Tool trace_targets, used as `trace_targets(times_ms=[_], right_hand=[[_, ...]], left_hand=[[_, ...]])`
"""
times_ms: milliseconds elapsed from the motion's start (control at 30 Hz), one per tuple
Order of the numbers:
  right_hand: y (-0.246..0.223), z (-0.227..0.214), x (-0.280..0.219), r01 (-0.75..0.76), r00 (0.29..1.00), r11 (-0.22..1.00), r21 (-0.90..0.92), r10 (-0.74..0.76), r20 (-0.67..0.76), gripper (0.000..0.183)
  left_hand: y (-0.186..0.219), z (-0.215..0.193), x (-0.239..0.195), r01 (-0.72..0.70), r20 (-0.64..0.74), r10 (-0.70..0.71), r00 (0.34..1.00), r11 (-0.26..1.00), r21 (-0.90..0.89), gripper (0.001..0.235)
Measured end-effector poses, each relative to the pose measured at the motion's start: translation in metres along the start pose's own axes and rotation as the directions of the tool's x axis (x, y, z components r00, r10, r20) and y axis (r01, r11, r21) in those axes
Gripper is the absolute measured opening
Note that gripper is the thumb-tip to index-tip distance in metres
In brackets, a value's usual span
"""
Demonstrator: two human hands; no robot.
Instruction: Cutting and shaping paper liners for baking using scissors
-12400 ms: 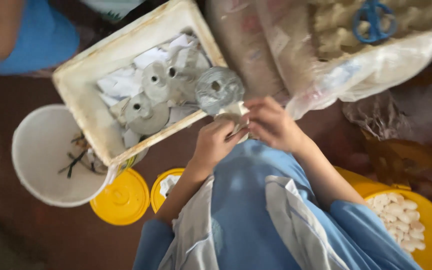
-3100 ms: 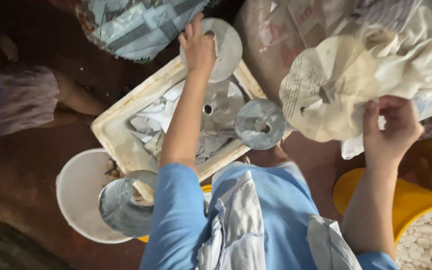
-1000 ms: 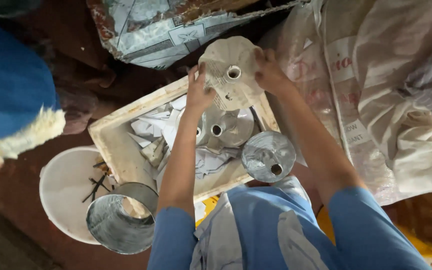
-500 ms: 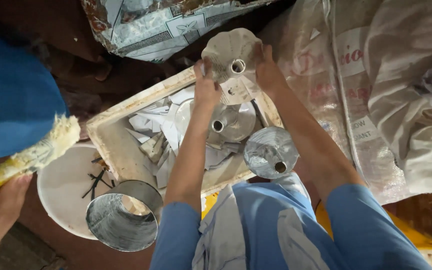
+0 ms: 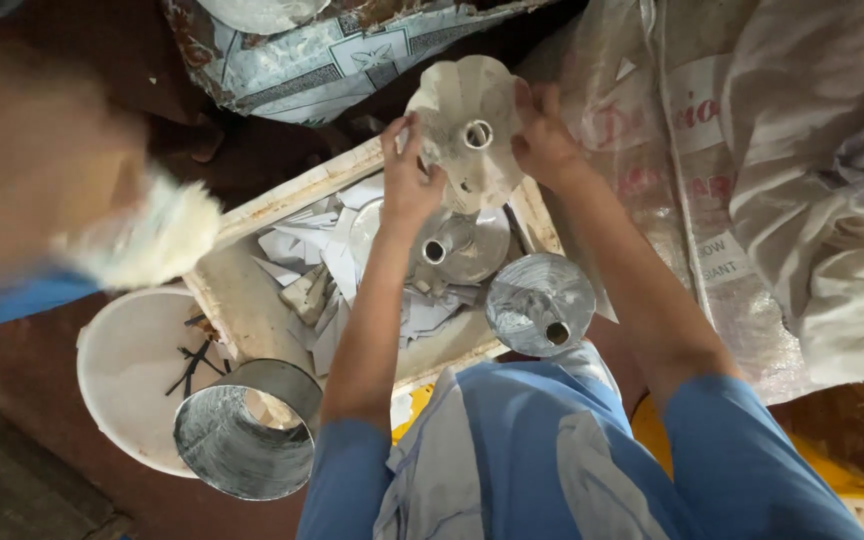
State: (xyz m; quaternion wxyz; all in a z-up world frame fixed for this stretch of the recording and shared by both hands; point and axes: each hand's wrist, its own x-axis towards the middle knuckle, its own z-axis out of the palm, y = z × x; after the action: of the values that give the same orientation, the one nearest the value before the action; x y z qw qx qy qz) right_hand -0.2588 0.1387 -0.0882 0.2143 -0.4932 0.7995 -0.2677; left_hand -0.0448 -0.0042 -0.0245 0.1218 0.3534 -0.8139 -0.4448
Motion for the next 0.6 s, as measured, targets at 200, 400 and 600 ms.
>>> trace_targets(times_ms=[200,400,600], right_hand=[[-0.048,-0.046,-0.005,0.172,0.982,0.983,-0.056,-0.176,-0.072,0.078],[-0.103,-0.105,-0.020,0.078,0.996,0.995,0.063,-0.081,0.038,0.068],[-0.146,-0.164,-0.052,0.278,0.960,0.953,0.124,-0.272,-0.062,0.071]], left_hand=[[0.048,-0.015,-0.004,0.004,-0.062,-0.005,0.998,1.000,-0.027,0.081],[0.102,-0.050,-0.015,0.058,-0.026,-0.057,0.998,0.998,0.018,0.067],[0.122,-0.071,-0.052,-0.129,-0.136,0.112,0.984,0.984,-0.126,0.080]])
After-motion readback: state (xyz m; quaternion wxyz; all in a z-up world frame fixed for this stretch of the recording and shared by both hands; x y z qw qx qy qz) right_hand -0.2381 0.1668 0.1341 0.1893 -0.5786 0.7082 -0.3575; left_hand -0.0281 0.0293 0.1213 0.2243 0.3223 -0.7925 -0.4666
